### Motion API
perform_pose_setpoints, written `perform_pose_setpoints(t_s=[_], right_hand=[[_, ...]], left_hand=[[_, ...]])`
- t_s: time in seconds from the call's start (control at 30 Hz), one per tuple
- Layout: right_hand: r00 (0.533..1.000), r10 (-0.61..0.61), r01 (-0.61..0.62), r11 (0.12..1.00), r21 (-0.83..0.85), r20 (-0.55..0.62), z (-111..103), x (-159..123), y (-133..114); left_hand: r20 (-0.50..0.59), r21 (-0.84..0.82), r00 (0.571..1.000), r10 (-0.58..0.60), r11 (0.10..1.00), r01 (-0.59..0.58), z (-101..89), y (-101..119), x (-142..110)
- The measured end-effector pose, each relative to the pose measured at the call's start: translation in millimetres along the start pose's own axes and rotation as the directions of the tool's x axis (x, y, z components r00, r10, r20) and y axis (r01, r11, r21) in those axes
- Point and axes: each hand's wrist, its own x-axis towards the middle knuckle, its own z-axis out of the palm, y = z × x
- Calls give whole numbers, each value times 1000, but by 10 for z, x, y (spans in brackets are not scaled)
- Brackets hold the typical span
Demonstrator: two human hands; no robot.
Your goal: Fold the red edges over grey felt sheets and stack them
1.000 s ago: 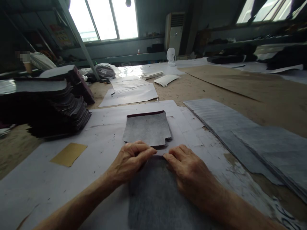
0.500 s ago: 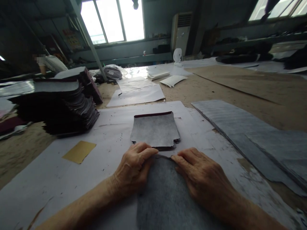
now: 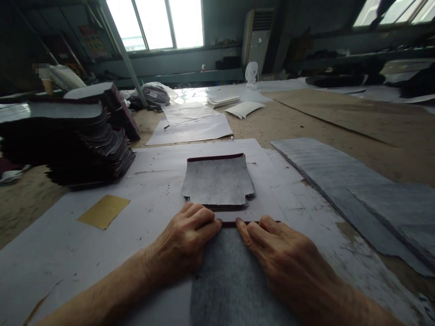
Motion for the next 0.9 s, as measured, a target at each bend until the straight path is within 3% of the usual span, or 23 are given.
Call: perform_pose_setpoints(t_s=[0.17, 0.33, 0.53, 0.67, 0.9], right_hand=[[997, -55, 62, 988, -144, 56, -25, 78, -73], [996, -33, 53, 967, -251, 82, -38, 240, -208], [997, -71, 74, 993, 91, -35, 54, 296, -199], [994, -89, 97, 983, 154, -62, 111, 243, -111], [996, -88, 85, 984, 156, 14, 68, 326, -108]], left_hand=[[43, 35, 999, 11, 999, -12, 12, 10, 7], [83, 35, 996, -15, 999, 12, 9, 37, 30], [98, -92, 993, -69, 993, 78, -73, -34, -93], [17, -109, 996, -87, 990, 89, -137, -96, -218], [46, -71, 997, -59, 996, 62, -160, -112, -237]])
